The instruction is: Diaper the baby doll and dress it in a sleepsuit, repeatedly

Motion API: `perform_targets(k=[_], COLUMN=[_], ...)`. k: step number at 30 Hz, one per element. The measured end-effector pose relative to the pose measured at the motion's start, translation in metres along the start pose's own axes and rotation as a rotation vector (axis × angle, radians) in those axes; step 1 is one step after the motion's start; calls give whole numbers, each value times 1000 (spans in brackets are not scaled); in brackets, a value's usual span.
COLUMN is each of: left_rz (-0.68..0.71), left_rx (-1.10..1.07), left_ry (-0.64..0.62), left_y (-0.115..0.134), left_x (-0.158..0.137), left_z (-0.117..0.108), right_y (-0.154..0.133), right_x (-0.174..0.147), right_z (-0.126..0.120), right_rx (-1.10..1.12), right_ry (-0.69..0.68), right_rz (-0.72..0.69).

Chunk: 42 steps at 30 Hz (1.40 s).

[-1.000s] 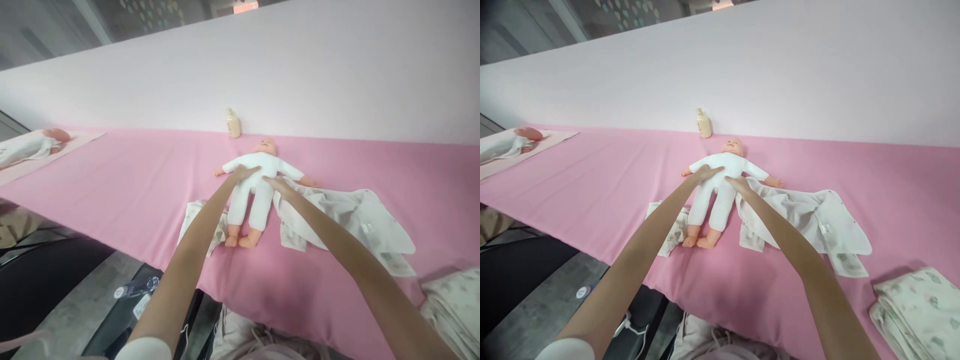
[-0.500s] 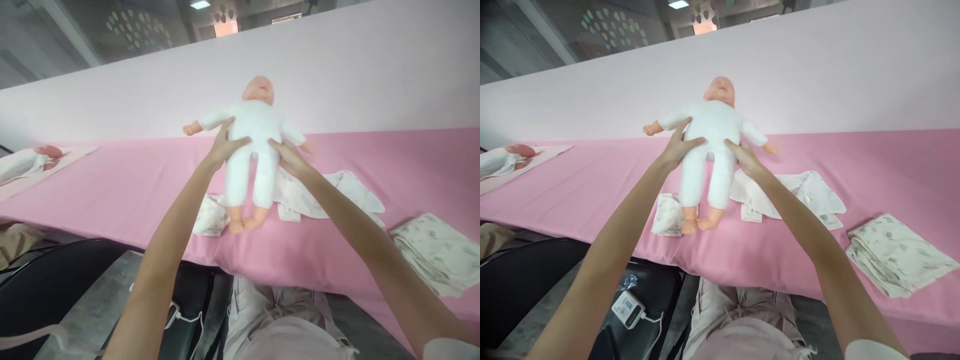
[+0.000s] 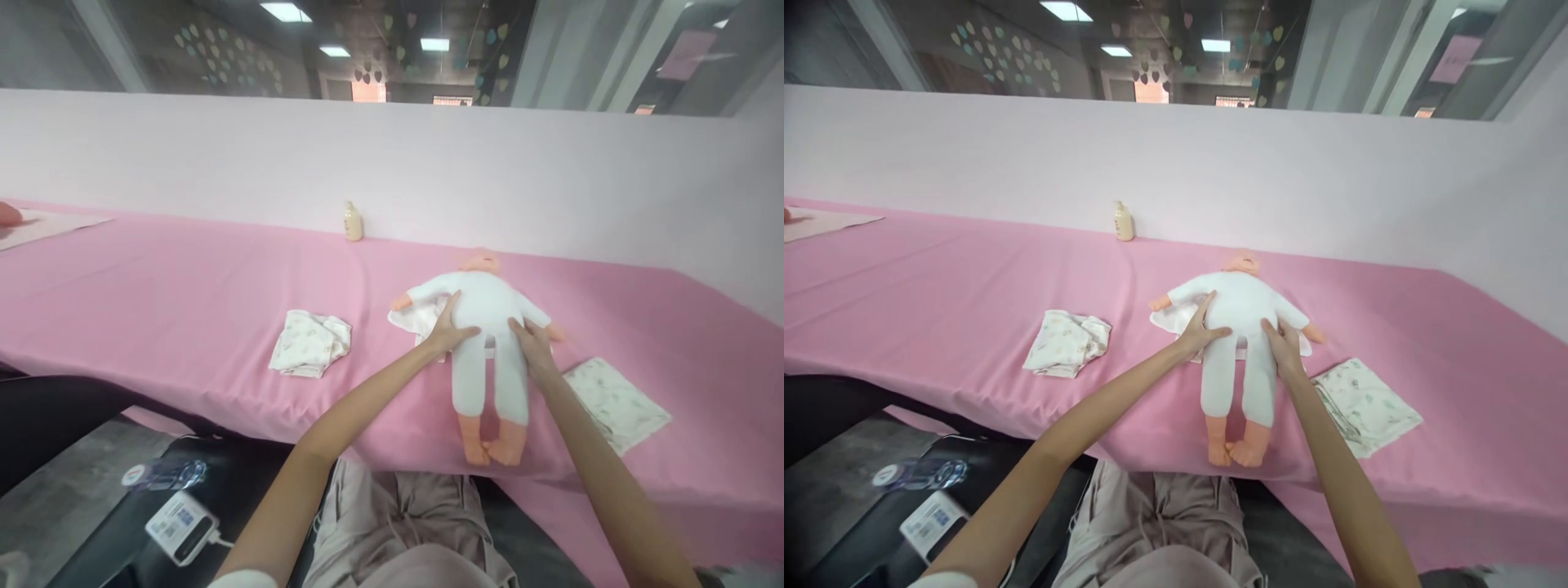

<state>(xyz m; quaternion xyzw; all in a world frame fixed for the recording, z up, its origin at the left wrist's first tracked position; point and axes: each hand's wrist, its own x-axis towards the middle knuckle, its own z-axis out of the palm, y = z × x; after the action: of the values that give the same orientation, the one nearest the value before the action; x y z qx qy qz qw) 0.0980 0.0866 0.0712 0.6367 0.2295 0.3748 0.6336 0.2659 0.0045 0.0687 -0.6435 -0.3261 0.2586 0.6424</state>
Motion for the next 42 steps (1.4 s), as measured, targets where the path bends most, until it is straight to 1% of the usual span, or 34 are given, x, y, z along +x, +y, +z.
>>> perform_targets(k=[4,9,11,13,15,17,18,20,21,22,23,25,27,28,29,31,33,35,36,38,40,41,42], left_rz=[-52,-113,-100,-39,35,86,103,117,104,79,47,-7,20,64,111,170,128,53,2,-176,-359,-416,-445], left_rx=[-43,-37,6,99,191,256,276,301,312,328,351,410,507,572,650,845,1061,1244,1299,1319,1276,1258,1255], left_ry=[16,32,45,80,117,137,139,162,181,199,216,220,217,219,213,178,155,195,181,88,-35,-93,-149], left_y=[-16,-29,-36,-44,-51,-56,-58,-61,-62,-63,-64,-64,-63,-62,-62,-61,-62,-61,-60,-56,-48,-43,-39], left_x=[3,12,13,13,11,9,9,8,7,7,6,4,6,9,14,31,56,85,98,121,135,139,141], left_z=[2,-5,-8,-11,-12,-12,-11,-11,-11,-12,-13,-18,-26,-30,-36,-49,-61,-73,-78,-87,-93,-96,-98], right_y=[15,28,34,39,42,41,38,28,23,18,14,10,12,13,14,15,12,8,7,4,4,4,5], right_x=[4,13,16,21,28,40,47,65,75,85,94,108,114,115,115,113,112,112,112,111,109,108,108], right_z=[-3,4,6,8,15,30,41,72,90,108,125,156,175,179,179,173,162,153,150,147,148,149,149], right_rx=[-82,-262,-330,-474,-670,-854,-931,-1064,-1126,-1185,-1236,-1350,-1412,-1412,-1382,-1269,-1127,-997,-944,-862,-823,-816,-813], right_ry=[-36,-15,4,42,74,58,36,-59,-162,-293,-421,-628,-745,-764,-749,-630,-448,-310,-274,-236,-211,-201,-194], right_rz=[-21,-107,-133,-169,-286,-495,-607,-786,-848,-889,-902,-863,-842,-848,-863,-883,-869,-859,-864,-886,-897,-897,-897])
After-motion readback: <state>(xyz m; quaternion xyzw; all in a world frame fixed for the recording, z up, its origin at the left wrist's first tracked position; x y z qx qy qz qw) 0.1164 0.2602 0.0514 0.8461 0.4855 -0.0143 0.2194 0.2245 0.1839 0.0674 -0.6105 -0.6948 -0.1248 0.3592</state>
